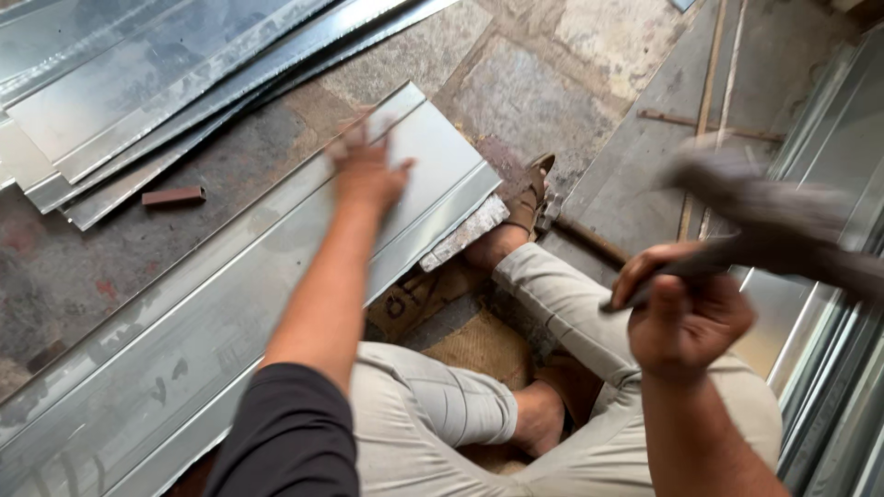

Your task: The person uses a hammer to shape and flatten the edges of long metal sheets by striking them repeatedly while holding the sheets steady by hand.

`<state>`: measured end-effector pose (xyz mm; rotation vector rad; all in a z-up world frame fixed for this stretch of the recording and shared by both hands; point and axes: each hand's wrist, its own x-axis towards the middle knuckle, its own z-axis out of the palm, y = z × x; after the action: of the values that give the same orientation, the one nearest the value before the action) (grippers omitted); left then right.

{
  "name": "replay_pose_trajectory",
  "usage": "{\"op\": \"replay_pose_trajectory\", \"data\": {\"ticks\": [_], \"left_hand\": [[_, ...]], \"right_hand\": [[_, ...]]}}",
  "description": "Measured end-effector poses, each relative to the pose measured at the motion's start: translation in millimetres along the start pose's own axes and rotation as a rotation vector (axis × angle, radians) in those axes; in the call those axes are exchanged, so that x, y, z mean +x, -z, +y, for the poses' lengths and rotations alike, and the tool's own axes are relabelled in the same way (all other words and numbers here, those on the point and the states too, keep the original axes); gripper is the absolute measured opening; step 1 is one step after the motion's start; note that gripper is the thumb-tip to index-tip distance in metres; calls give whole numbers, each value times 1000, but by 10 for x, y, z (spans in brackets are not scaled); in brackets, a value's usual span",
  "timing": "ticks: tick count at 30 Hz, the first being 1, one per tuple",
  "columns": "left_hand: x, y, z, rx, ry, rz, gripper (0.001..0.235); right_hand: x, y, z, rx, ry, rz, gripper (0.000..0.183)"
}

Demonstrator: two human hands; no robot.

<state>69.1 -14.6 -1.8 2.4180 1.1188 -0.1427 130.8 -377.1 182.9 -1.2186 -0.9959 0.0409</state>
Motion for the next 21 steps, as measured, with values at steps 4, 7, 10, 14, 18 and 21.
{"op": "replay_pose_trajectory", "data": {"ticks": [4,7,10,14,18,21], "left_hand": [[114,-12,726,202,-240,-93,60],[26,4,845,199,-196,-211,60],[2,183,882,219,-162,-257,62],[-74,306,1014,230,-90,-344,68],[-77,381,1054,204,-50,-370,72],[-101,416,1007,212,-79,-359,72]], "right_hand": [[-222,111,137,-75,-319,27,28],[-288,184,136,-43,-372,55,26],[-162,246,130,-70,-305,64,28],[-26,230,120,-99,-268,66,28],[149,213,178,-80,-101,119,26],[227,415,38,-176,-43,92,29]]}}
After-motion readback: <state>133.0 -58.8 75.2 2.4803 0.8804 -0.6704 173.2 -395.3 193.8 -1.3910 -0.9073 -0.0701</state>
